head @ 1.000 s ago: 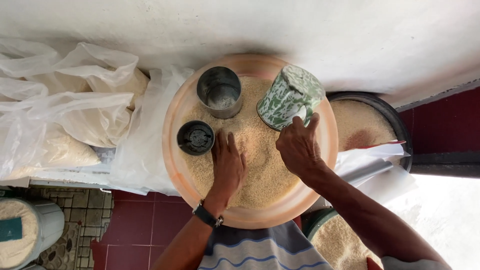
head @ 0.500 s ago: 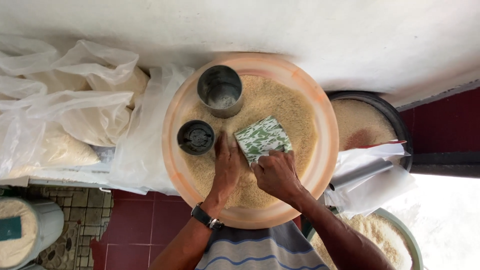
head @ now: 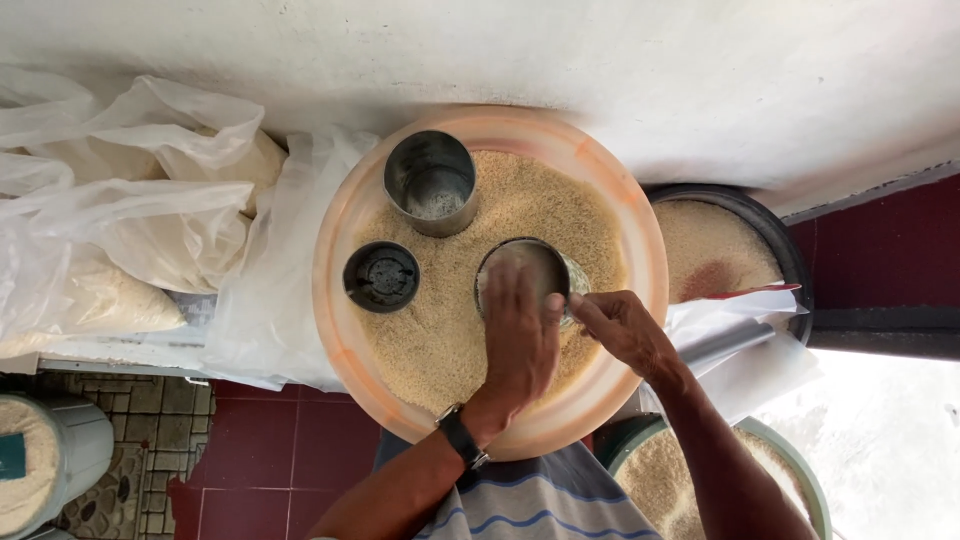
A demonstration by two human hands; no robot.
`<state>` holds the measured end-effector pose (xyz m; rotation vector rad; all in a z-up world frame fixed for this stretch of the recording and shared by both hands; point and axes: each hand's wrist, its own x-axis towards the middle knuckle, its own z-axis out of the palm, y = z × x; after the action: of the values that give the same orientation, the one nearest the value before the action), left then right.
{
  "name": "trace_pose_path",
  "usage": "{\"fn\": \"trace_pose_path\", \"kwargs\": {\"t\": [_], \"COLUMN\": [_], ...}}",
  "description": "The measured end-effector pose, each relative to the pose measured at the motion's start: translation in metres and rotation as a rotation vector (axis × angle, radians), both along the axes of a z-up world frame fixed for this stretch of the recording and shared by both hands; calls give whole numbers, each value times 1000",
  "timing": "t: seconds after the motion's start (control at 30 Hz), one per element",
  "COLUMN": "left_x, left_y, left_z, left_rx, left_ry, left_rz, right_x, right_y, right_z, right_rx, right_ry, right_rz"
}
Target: Measuring rice with a cup and pouring it into plastic bags for retail or storage.
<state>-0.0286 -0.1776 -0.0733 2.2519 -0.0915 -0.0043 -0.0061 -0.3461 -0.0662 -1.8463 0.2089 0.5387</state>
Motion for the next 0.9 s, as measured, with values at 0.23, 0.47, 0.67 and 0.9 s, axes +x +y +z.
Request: {"fn": "trace_pose_path", "kwargs": {"t": [0.23, 0.47, 0.67, 0.9], "left_x": [-6, -14, 32, 78], "left_y": [10, 99, 193, 200], "left_z": [-14, 41, 4, -9], "left_rx": [10, -160, 419, 682], "left_ry": [-92, -367, -254, 179], "left_rz": [-168, 42, 304, 33], "right_x": [5, 7, -2, -11], "right_y": [5, 28, 50, 51], "right_z": [14, 25, 24, 22], "right_rx": [-130, -325, -12, 91], "right_ry": [102, 83, 277, 224], "right_rz": [29, -12, -218, -340]}}
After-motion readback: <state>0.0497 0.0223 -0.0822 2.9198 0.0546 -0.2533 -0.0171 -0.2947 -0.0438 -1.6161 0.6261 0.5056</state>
